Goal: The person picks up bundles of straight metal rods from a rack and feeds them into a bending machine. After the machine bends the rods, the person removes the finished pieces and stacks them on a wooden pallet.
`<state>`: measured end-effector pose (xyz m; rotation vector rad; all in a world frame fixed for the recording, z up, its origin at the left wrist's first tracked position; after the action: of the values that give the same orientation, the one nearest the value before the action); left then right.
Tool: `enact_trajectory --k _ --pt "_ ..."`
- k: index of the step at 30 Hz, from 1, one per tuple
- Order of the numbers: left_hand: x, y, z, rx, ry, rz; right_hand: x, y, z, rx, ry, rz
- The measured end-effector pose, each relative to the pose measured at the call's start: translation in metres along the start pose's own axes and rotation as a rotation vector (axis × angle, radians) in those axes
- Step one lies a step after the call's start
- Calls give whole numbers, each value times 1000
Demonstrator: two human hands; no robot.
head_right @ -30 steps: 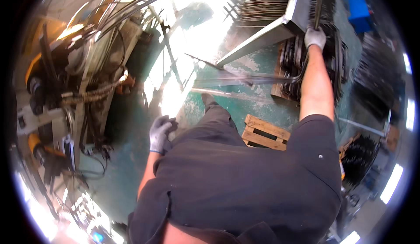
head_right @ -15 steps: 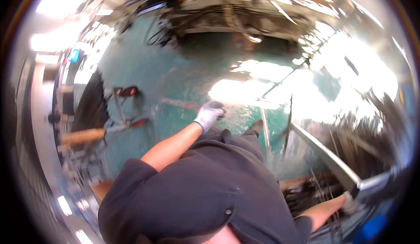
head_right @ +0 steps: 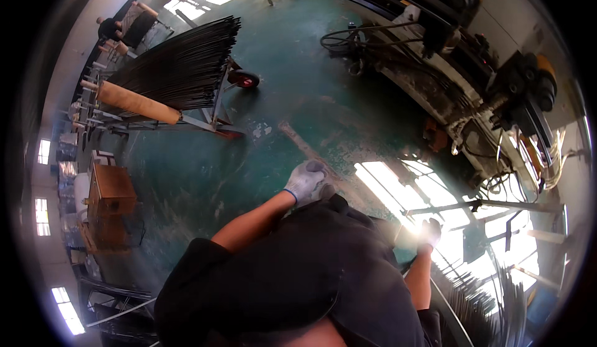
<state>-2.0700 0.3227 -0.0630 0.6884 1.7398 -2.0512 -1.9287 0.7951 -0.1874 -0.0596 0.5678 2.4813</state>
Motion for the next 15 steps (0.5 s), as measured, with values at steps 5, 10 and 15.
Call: enact_trajectory --k 5,10,15 --pt "34 -7 140 -187 -301 -163 50 123 32 -53 162 8" --pt "45 -48 238 -523 -530 -294 69 219 -11 -439 462 417" --pt "74 -57 333 -538 -731 -343 133 283 -111 -286 408 502"
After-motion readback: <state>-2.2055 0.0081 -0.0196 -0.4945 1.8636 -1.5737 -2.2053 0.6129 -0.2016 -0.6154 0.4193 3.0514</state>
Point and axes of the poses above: each hand's wrist, its own x-axis towards the middle knuckle, its own z-axis out of the back of the hand, y = z × x, the point moved 2 cm from there along x, towards the middle knuckle, and after that the axes turned 4 degrees about y, right-handed, at the moved point
